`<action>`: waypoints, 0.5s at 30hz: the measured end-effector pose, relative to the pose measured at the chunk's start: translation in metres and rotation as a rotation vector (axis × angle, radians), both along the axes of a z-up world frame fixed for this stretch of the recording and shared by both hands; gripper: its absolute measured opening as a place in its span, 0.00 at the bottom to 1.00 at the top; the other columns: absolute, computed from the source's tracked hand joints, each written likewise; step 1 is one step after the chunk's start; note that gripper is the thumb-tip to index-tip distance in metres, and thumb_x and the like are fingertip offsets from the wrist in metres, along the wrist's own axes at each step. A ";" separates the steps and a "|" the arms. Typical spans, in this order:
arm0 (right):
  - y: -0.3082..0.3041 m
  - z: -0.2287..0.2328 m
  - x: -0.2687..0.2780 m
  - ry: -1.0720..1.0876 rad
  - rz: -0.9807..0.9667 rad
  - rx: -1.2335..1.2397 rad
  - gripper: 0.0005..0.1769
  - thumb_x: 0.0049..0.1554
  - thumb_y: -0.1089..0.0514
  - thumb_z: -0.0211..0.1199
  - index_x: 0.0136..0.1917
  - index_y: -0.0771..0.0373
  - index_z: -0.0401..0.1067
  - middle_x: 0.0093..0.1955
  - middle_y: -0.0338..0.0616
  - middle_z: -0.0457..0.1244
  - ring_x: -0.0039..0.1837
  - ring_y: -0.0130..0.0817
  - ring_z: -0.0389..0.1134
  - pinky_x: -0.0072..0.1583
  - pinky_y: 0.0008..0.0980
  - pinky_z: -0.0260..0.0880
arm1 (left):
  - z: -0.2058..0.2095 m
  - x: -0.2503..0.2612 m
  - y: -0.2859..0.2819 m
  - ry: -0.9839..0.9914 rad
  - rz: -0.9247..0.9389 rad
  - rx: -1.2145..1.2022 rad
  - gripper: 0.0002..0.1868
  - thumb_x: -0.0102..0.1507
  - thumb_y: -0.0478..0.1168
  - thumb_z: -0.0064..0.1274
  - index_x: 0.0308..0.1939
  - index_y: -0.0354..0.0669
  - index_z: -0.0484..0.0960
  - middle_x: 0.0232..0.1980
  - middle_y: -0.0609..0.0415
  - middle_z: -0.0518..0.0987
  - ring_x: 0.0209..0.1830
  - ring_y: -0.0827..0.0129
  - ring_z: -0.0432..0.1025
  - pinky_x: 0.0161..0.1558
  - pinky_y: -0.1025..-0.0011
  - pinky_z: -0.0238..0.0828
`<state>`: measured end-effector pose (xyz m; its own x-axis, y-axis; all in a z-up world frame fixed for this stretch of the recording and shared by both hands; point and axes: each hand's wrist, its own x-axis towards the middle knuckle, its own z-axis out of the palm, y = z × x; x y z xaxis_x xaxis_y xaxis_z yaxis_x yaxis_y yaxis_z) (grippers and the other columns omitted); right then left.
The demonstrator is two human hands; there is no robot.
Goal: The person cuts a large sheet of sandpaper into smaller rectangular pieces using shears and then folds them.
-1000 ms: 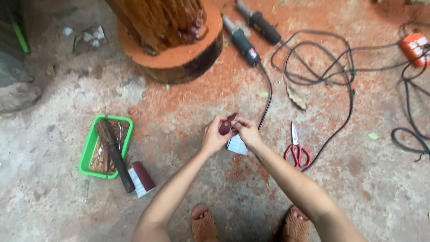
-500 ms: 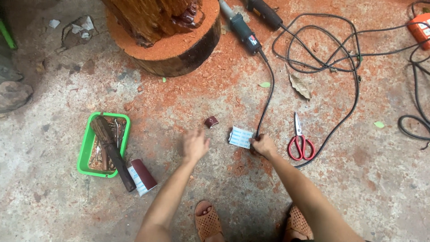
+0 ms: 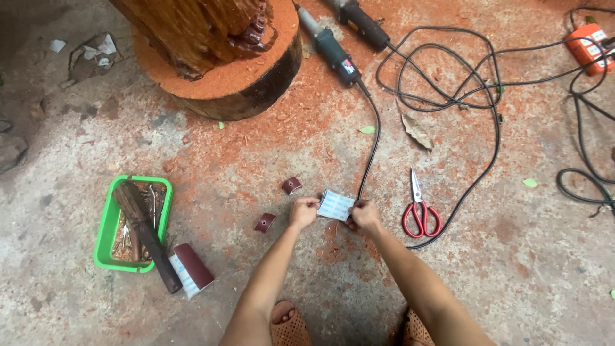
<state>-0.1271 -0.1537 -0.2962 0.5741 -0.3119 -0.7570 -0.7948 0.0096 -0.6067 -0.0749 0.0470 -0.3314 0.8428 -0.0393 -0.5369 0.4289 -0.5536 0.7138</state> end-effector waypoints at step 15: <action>0.006 0.037 0.007 -0.136 -0.190 0.170 0.09 0.53 0.66 0.61 0.46 0.76 0.70 0.30 0.62 0.66 0.32 0.46 0.73 0.34 0.40 0.79 | 0.058 0.008 -0.012 -0.116 -0.153 -0.046 0.11 0.64 0.45 0.52 0.48 0.59 0.86 0.41 0.56 0.87 0.43 0.63 0.81 0.45 0.65 0.78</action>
<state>-0.1201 -0.1480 -0.2588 0.6175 -0.2989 -0.7276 -0.6804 0.2611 -0.6847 -0.0669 0.0353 -0.2738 0.8813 -0.1934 -0.4312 0.2559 -0.5718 0.7795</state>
